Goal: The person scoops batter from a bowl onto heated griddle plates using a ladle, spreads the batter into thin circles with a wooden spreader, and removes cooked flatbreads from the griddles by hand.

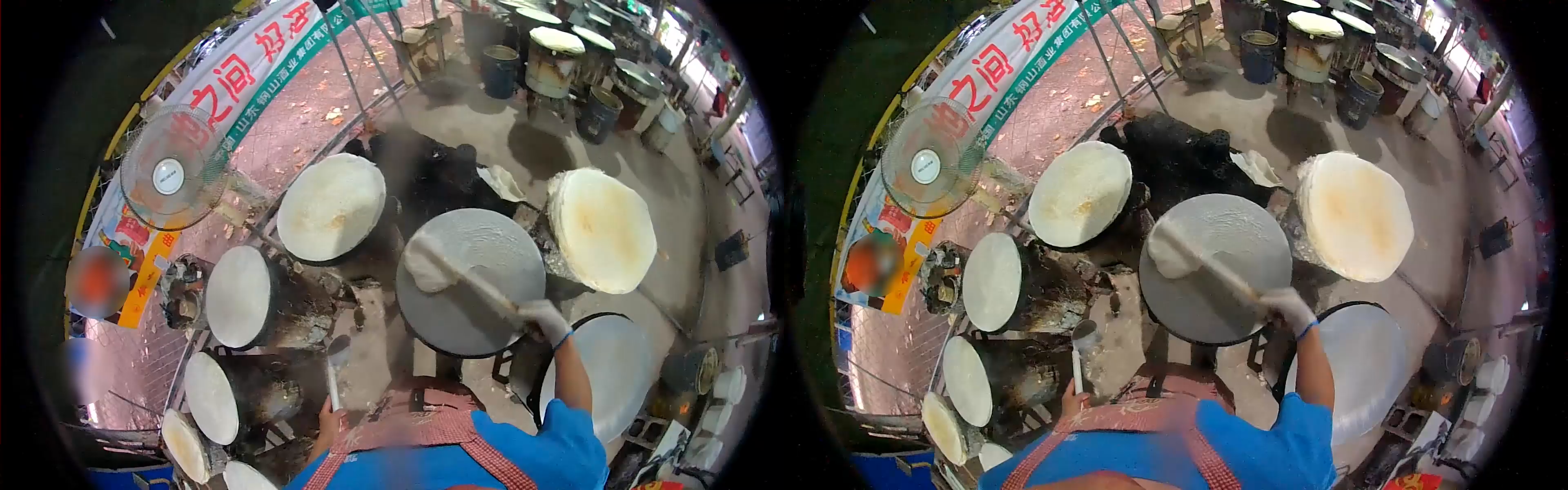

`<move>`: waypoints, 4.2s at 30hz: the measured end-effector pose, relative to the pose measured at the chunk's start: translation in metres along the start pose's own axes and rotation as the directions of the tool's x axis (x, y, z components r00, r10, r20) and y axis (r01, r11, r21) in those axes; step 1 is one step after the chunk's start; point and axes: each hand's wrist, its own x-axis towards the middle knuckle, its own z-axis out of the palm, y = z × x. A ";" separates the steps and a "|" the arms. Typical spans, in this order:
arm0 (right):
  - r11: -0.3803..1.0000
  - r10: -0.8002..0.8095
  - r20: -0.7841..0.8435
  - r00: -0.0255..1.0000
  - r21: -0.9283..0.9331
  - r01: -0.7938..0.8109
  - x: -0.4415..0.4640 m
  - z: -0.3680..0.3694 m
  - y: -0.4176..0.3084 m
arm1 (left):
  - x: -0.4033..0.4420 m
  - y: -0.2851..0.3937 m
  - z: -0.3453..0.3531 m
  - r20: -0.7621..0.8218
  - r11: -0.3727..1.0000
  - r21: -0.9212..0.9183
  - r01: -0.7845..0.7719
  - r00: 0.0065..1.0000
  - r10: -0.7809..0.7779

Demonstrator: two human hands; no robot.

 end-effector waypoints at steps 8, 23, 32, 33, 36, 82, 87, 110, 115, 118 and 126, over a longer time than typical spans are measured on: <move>0.969 0.161 0.179 0.970 -0.215 -0.121 0.009 0.012 -0.018 | -0.013 -0.015 -0.016 -0.053 1.000 0.006 -0.004 0.999 0.004; 0.967 0.249 0.388 0.887 -0.157 -0.203 -0.026 -0.006 -0.044 | -0.044 -0.018 -0.023 -0.105 0.996 -0.029 0.090 0.990 -0.092; 0.914 0.059 0.335 0.940 -0.397 0.084 0.052 0.011 -0.020 | -0.058 -0.019 -0.053 -0.037 0.990 -0.084 0.114 0.992 -0.117; 0.900 0.084 0.344 0.935 -0.429 0.077 0.039 0.000 -0.012 | -0.051 -0.023 -0.067 -0.028 0.991 -0.083 0.105 0.994 -0.108; 0.855 0.215 0.169 0.962 -0.508 -0.102 -0.076 -0.074 0.018 | -0.043 -0.030 -0.095 0.012 0.993 -0.083 0.078 0.997 -0.077; 0.567 -0.476 -0.408 0.779 -0.820 -0.083 -0.153 0.196 0.135 | -0.004 -0.007 -0.158 0.855 0.645 -0.194 0.739 0.449 -0.258; 0.686 -0.522 -0.527 0.670 -0.727 -0.037 -0.159 0.107 0.162 | -0.011 0.009 -0.142 0.890 0.710 -0.243 0.661 0.443 -0.108; 0.962 -0.248 -0.506 0.826 -0.233 0.145 -0.113 0.132 0.092 | -0.014 0.029 -0.082 0.558 0.587 -0.293 0.755 0.633 -0.536; 0.901 0.079 -0.573 0.816 0.391 0.187 -0.116 0.113 0.155 | -0.018 0.057 -0.102 0.585 0.798 -0.186 0.573 0.717 -0.379; 0.980 -0.105 -0.640 0.761 0.063 0.188 -0.114 0.147 0.183 | -0.007 0.054 -0.099 0.638 0.642 -0.322 0.695 0.661 -0.396; 0.723 -0.423 -0.655 0.627 -0.661 -0.203 -0.096 0.065 0.080 | 0.036 0.052 -0.102 0.661 0.552 -0.299 0.778 0.586 -0.469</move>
